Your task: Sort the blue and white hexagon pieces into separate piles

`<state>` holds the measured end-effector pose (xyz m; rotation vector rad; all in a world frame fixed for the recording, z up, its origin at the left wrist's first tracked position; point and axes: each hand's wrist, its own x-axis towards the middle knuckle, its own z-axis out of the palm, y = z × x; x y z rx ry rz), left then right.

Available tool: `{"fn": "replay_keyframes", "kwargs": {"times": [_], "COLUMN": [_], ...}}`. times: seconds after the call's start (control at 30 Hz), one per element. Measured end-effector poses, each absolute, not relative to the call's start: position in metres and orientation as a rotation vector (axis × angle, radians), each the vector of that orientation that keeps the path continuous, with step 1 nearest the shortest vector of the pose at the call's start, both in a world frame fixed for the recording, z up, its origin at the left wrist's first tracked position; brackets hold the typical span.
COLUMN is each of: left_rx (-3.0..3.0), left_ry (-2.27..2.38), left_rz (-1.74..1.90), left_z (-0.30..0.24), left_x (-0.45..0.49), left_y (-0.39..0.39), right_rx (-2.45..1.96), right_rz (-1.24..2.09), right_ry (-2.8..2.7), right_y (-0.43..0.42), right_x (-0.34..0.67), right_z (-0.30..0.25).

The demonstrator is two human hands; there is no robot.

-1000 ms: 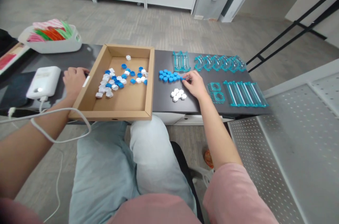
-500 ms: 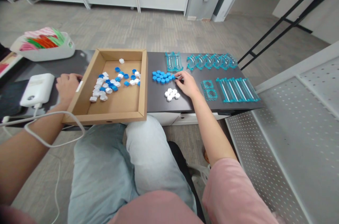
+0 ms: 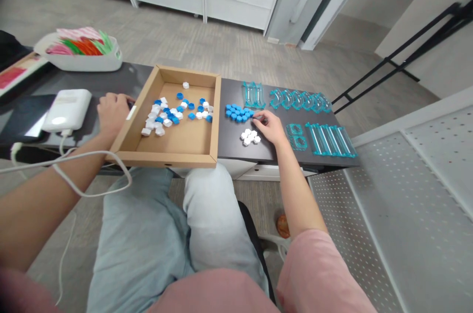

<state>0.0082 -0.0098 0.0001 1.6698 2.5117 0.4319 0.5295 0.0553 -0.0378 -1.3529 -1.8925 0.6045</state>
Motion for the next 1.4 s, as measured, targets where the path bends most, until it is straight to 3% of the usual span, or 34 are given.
{"fn": "replay_keyframes", "kwargs": {"times": [0.3, 0.5, 0.77, 1.03, 1.1, 1.3, 1.4], "left_rx": [1.717, 1.772, 1.736, 1.740, 1.746, 1.743, 1.751], "left_ry": [2.453, 2.419, 2.454, 2.446, 2.450, 2.454, 2.448], "left_rz": [0.493, 0.507, 0.583, 0.597, 0.588, 0.585, 0.589], "left_z": [-0.001, -0.002, -0.004, -0.006, -0.007, -0.007, -0.007], "left_x": [0.012, 0.012, 0.016, 0.014, 0.014, 0.014, 0.014], "left_y": [-0.013, -0.012, -0.013, -0.010, -0.009, -0.011, -0.011], "right_rx": [-1.429, -1.271, -0.535, -0.507, -0.471, -0.495, -0.499], "right_rz": [0.585, 0.512, 1.045, 1.277, 1.197, 0.518, 0.458], "right_ry": [-1.761, -1.788, -2.788, -3.016, -2.962, -2.931, -2.979], "right_y": [0.058, 0.049, 0.021, 0.009, 0.009, 0.010, 0.010], "right_x": [0.524, 0.471, 0.292, 0.244, 0.243, 0.239, 0.242], "right_z": [-0.030, 0.007, 0.051, 0.032, 0.029, 0.021, 0.018]}}
